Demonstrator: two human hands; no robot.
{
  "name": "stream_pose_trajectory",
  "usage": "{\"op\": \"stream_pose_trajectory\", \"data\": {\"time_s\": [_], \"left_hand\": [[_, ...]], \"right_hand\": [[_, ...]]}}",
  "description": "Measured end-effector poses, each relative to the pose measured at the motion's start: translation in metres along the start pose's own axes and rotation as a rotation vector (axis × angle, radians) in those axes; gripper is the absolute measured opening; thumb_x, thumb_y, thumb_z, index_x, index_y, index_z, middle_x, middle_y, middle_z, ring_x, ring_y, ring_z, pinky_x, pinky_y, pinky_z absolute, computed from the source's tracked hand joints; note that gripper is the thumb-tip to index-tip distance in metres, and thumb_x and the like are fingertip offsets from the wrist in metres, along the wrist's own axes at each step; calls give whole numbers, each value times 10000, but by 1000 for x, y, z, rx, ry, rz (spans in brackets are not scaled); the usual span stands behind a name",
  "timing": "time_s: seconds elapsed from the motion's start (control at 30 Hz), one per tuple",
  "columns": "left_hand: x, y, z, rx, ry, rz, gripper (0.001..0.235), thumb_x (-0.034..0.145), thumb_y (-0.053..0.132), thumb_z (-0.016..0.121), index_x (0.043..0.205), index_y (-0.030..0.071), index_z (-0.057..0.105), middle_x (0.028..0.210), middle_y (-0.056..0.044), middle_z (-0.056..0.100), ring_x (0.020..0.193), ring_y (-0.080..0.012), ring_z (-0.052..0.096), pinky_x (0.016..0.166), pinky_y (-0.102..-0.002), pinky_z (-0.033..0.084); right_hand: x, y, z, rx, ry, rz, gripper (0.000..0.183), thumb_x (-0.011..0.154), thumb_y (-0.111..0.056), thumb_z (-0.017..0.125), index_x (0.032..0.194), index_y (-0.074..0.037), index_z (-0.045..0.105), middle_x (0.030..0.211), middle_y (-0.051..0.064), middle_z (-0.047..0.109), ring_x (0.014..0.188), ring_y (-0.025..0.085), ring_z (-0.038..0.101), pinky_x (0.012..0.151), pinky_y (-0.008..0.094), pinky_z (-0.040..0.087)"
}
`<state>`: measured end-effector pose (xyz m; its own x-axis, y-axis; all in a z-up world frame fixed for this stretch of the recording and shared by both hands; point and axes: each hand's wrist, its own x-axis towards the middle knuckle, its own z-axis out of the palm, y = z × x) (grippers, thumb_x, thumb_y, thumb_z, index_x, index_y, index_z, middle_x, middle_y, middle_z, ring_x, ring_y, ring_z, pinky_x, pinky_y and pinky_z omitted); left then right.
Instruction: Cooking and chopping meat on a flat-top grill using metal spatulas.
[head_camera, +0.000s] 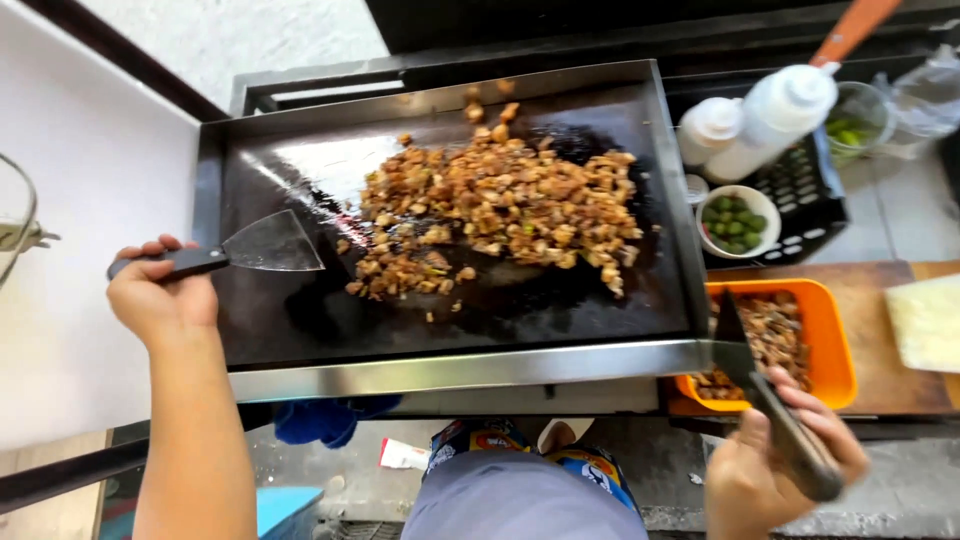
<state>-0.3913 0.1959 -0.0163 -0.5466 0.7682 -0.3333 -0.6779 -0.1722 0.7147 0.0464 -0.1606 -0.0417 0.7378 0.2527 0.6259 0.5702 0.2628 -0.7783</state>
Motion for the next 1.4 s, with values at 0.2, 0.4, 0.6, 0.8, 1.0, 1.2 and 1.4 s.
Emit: {"op": "stream_pose_trajectory", "data": {"time_s": [0.2, 0.4, 0.6, 0.8, 1.0, 1.2, 1.4], "left_hand": [[136, -63, 2, 22, -102, -101, 388, 439, -100, 371, 743, 84, 529, 735, -106, 576, 759, -309, 652, 849, -506, 442], [118, -181, 69, 71, -371, -417, 268, 458, -98, 442, 676, 14, 551, 689, -187, 603, 706, -343, 570, 726, -413, 513], [32, -210, 109, 69, -355, -703, 373, 579, -185, 339, 860, 9, 490, 779, -161, 492, 784, -336, 531, 795, -402, 535], [39, -219, 91, 154, -485, -688, 429, 533, -162, 398, 871, 46, 560, 738, -85, 556, 810, -286, 659, 804, -413, 568], [55, -218, 71, 139, -449, -736, 425, 553, -152, 407, 893, 57, 553, 767, -72, 579, 838, -276, 662, 833, -430, 567], [68, -189, 66, 54, -373, -758, 421, 584, -136, 410, 916, 72, 562, 779, -54, 578, 836, -265, 664, 869, -448, 547], [73, -181, 63, 74, -373, -753, 407, 603, -110, 438, 923, 109, 565, 794, -22, 597, 848, -228, 680, 910, -461, 541]], "right_hand": [[-7, 11, -8, -85, -83, -47, 362, 1111, 19, 458, 1427, -54, 298, 1378, 195, 284, 1283, 502, 428, 1231, 580, 391], [-39, -2, 77, -17, -144, 380, 456, 923, 111, 686, 1254, -36, 410, 1258, 271, 584, 1206, 399, 672, 1150, 463, 586], [-53, 32, 133, 90, -54, 459, 424, 911, 47, 739, 1213, -88, 472, 1225, 167, 602, 1176, 394, 687, 1139, 493, 581], [-57, 52, 214, 166, -103, 476, 448, 914, 89, 734, 1194, -78, 427, 1180, 167, 606, 1148, 373, 686, 919, 419, 642], [-50, 67, 259, 372, -133, 754, 356, 973, 51, 658, 1213, -103, 444, 1213, 94, 635, 1191, 325, 687, 909, 357, 650], [-45, 53, 269, 448, -138, 823, 324, 1017, 25, 610, 1239, -137, 439, 1231, 106, 642, 1207, 346, 685, 872, 374, 675], [-45, 51, 276, 439, -171, 812, 284, 1026, 6, 604, 1225, -134, 456, 1229, 101, 644, 1208, 349, 680, 873, 386, 676]]}}
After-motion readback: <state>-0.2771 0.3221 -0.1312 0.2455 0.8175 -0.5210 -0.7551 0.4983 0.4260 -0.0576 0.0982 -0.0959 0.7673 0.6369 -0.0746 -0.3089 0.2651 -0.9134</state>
